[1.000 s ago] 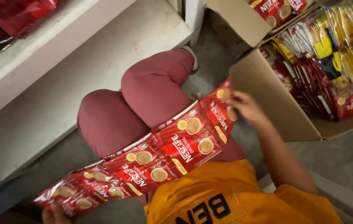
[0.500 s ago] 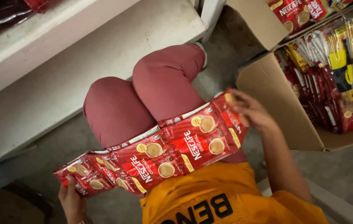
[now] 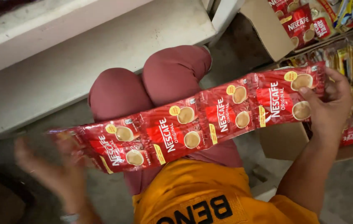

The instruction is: The recorder is sitting on the floor and organizing packets of coffee and cereal drinks from a cardboard box onto a low shelf.

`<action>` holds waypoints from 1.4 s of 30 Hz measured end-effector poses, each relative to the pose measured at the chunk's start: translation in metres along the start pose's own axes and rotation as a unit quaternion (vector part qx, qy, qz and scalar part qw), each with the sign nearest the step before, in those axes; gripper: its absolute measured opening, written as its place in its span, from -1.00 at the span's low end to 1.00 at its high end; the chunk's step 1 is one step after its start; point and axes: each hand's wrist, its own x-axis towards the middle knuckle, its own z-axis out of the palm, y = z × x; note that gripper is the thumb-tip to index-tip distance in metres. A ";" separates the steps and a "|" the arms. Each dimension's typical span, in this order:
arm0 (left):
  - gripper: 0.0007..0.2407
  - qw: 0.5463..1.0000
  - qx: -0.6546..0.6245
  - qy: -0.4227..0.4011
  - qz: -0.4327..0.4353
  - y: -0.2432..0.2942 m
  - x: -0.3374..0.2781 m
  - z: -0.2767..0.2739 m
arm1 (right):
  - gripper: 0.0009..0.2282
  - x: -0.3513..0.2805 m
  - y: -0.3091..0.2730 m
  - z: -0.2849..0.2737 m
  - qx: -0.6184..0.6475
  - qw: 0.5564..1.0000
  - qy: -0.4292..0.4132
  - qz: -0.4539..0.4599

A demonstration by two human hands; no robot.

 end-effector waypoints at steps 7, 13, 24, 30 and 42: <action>-0.34 0.928 0.035 -0.308 0.209 0.148 -0.034 0.098 | -0.50 -0.011 -0.021 0.000 -0.152 0.986 0.061 -0.038; -0.32 0.895 0.105 -0.301 0.314 0.180 -0.034 0.131 | -0.51 -0.025 -0.097 0.038 -0.176 0.982 0.064 -0.033; -0.34 0.893 0.126 -0.286 0.325 0.178 -0.034 0.135 | -0.35 -0.074 -0.139 0.137 -0.122 0.987 -0.099 -0.029; -0.25 0.891 0.120 -0.309 0.309 0.174 -0.035 0.135 | -0.33 -0.090 -0.114 0.188 -0.283 0.944 -0.108 -0.130; -0.45 0.901 0.085 -0.282 0.320 0.178 -0.037 0.142 | -0.35 -0.079 -0.040 0.151 0.131 0.974 -0.185 -0.014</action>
